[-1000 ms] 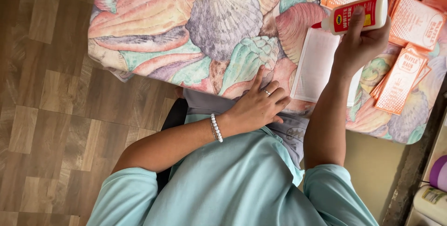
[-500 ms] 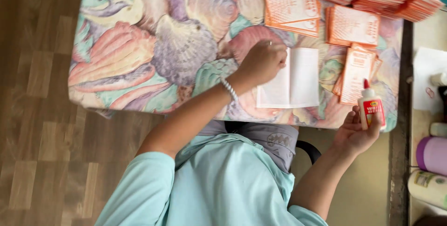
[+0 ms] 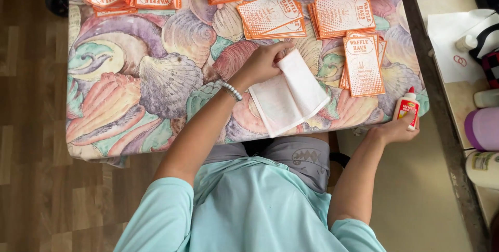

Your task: The person sits at a table and repeatedly folds small orange and white paper slips. They apply glue from a bottle to the folded edges of the slips and press them together, then place the finished items into a stack on the table.

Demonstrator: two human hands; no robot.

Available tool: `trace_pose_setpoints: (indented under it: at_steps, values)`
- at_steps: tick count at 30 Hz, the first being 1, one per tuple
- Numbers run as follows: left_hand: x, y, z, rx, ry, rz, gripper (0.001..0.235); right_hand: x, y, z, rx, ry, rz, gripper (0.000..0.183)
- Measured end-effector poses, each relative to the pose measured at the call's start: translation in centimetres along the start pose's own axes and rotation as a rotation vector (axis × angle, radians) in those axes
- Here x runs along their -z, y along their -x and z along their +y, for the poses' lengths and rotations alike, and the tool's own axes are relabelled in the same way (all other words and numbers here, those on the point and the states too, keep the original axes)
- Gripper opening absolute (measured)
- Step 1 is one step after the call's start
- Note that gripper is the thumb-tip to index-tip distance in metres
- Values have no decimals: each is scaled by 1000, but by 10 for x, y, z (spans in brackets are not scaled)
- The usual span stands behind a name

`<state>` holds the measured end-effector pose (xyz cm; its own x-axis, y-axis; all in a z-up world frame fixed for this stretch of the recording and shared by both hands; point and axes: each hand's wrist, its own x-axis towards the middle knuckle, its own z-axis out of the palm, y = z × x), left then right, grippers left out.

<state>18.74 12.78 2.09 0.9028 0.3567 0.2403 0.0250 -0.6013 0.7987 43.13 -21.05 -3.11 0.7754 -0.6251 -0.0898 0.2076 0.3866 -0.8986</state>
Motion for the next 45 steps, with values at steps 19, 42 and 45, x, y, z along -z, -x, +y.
trace_pose_setpoints:
  at_steps: [19,42,45]
  values:
    - [84,141,95,-367,-280,211,66,30,25,-22,-11,33,-45,80]
    - [97,189,111,-220,299,906,35,-13,251,-133,221,127,-1801,103]
    - [96,165,148,-289,190,660,50,-16,257,-161,491,195,-1838,96]
